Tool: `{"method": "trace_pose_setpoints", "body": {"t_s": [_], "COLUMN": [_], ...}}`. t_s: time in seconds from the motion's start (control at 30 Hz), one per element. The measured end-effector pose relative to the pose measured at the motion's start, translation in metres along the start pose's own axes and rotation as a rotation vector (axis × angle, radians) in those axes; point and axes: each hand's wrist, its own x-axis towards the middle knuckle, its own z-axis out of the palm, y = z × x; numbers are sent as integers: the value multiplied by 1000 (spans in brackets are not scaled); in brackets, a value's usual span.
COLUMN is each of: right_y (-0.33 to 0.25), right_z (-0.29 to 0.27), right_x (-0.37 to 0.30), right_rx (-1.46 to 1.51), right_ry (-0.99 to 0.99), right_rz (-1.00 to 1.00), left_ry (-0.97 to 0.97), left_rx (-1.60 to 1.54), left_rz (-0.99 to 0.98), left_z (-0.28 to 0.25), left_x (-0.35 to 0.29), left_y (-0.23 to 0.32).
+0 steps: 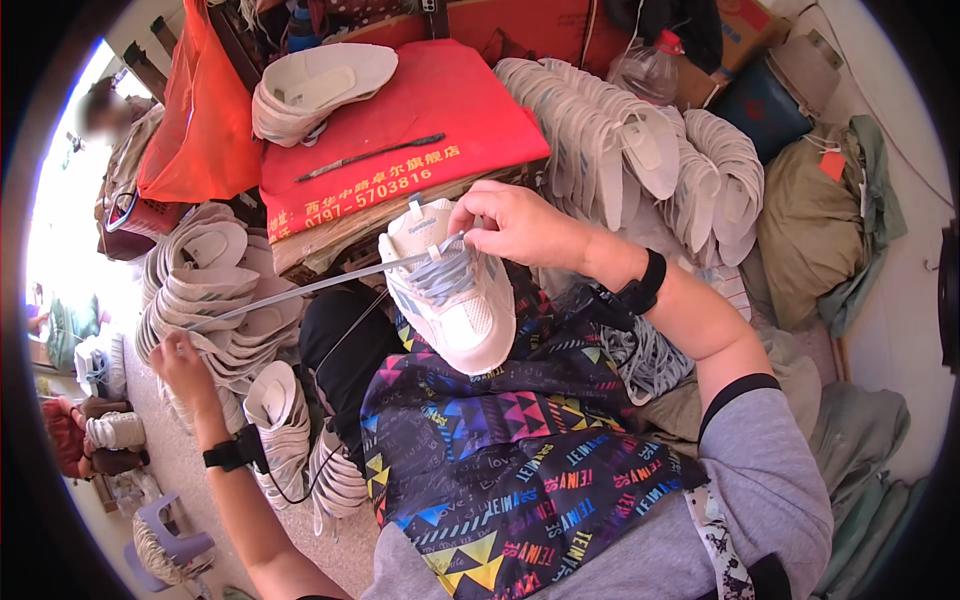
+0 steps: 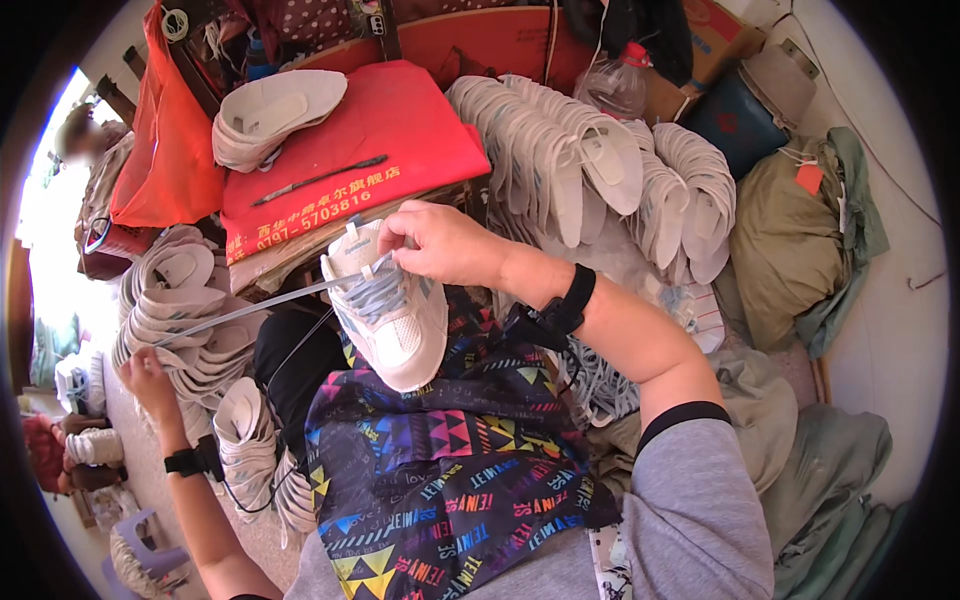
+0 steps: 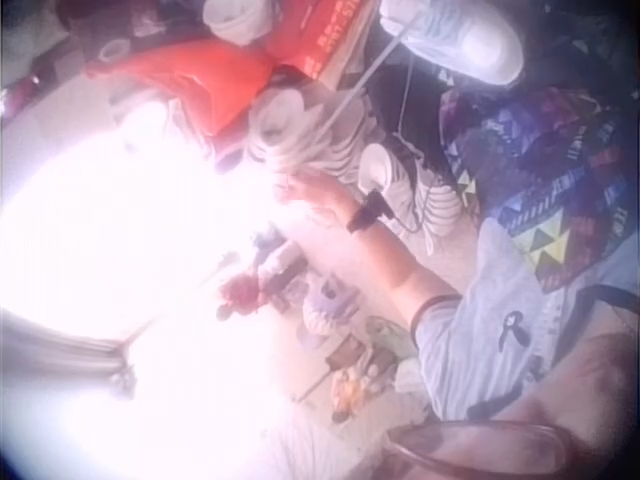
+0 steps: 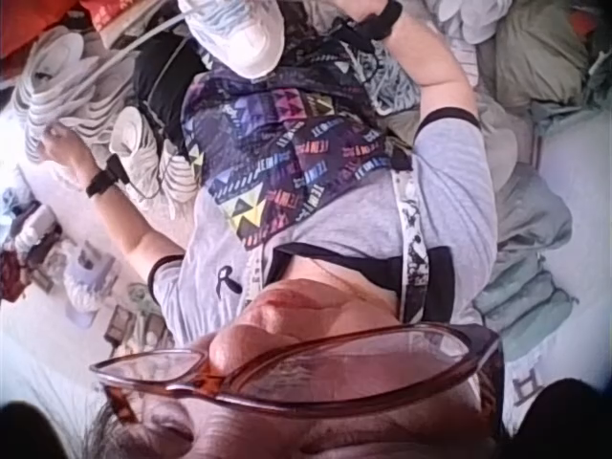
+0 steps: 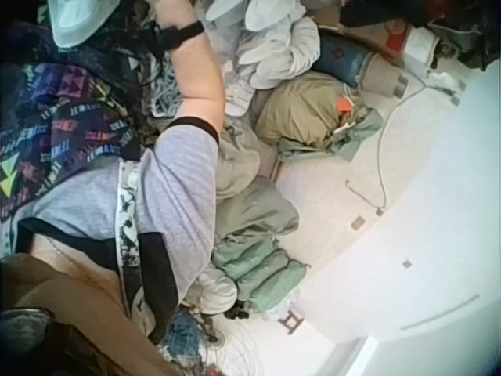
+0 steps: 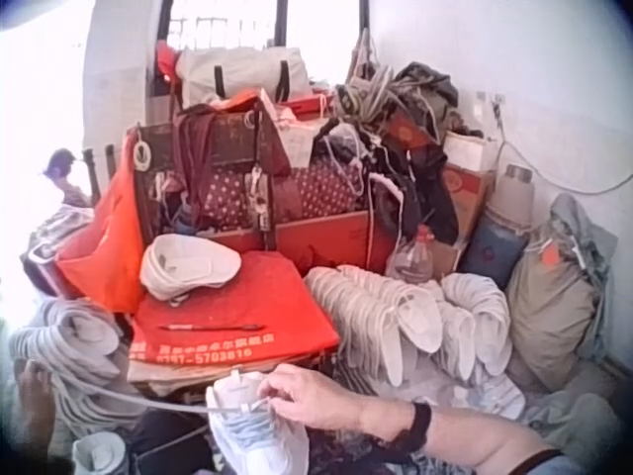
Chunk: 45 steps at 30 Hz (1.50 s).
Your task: The person picks up a shoelace from a container and threads it through the eyelets of a shoe. After pulling the laces tight and finishing the shoe, they set it aside and reach for another shoelace.
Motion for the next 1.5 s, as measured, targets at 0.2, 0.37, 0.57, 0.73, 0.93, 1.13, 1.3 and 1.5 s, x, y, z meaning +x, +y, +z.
{"method": "trace_pose_setpoints", "body": {"t_s": [0.2,0.37,0.57,0.73,0.93,1.13,1.3,1.5], "right_y": [6,-7,-5,-18,-2,-13,-4,7], "right_z": [11,8,12,8,10,23,11,2], "right_x": [0,10,11,14,10,5,2,6], "right_rx": [-353,-383,-363,-105,-104,-380,54,648], "right_ry": [24,-52,-6,-127,-124,-39,-124,41], "right_rz": [-140,-83,-17,294,170,-95,149,474], "left_ry": [-93,-493,-454,-308,-894,-668,-380,-364], "left_rx": [-533,-882,-709,-613,-1155,-873,-665,-960], "left_rz": [357,317,478,606,-2,167,282,45], "left_z": [-13,-22,-8,-4,12,14,10,17], "left_x": [-19,-35,-36,-40,-32,-42,-53,-58], "left_y": [205,287,299,309,290,303,314,291]}}
